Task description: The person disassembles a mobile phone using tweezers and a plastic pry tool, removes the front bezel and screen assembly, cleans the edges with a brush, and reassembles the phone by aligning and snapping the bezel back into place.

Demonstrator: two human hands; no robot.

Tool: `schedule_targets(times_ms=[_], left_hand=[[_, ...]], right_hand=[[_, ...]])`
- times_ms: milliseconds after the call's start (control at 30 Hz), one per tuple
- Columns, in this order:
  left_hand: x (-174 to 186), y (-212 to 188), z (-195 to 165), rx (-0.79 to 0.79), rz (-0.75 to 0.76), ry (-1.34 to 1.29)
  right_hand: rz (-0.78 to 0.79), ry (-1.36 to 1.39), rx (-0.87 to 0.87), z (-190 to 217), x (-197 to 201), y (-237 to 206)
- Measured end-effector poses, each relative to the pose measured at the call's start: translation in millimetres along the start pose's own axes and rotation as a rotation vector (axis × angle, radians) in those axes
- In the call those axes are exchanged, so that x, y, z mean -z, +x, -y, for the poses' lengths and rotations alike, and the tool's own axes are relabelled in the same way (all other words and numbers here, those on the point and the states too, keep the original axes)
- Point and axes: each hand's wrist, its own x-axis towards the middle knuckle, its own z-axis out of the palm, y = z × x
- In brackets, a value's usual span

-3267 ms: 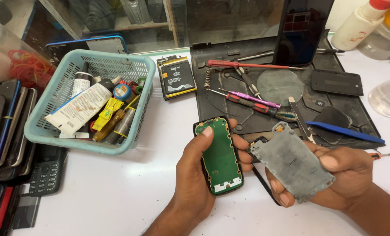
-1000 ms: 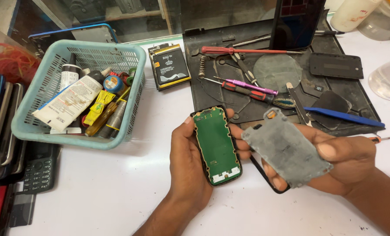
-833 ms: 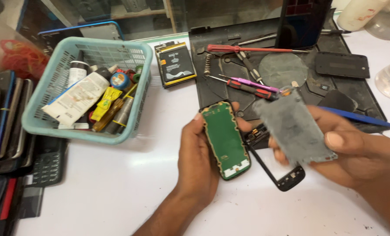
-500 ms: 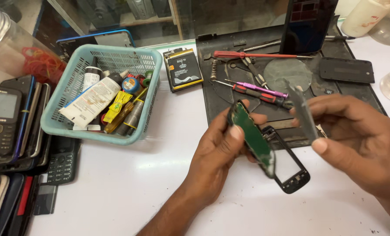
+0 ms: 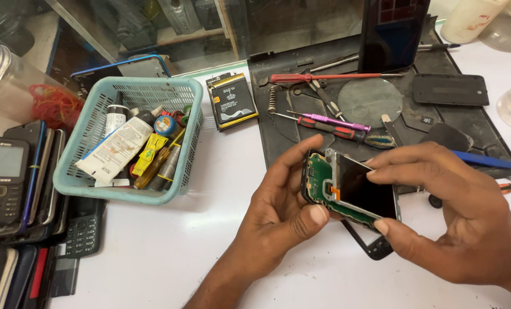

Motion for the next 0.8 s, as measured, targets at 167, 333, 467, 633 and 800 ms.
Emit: schedule_targets(times_ms=[167, 333, 467, 633, 800], left_hand=[[-0.7, 0.1, -3.8, 0.015, 0.02, -0.018], [-1.7, 0.8, -6.1, 0.028, 0.027, -0.009], [-1.6, 1.7, -7.4, 0.039, 0.031, -0.025], [-1.3, 0.9, -8.5, 0.047, 0.034, -0.018], [-0.3, -0.2, -8.4, 0.056, 0.041, -0.02]], right_hand=[[0.008, -0.008, 0.007, -1.5, -0.5, -2.3], [0.011, 0.006, -0.016, -2.5, -1.1, -2.7], [0.007, -0.027, 0.008, -2.0, -1.2, -1.4], [0.001, -0.023, 0.016, -0.1, -1.9, -0.6], [-0.002, 0.03, 0.012, 0.0, -4.2, -1.4]])
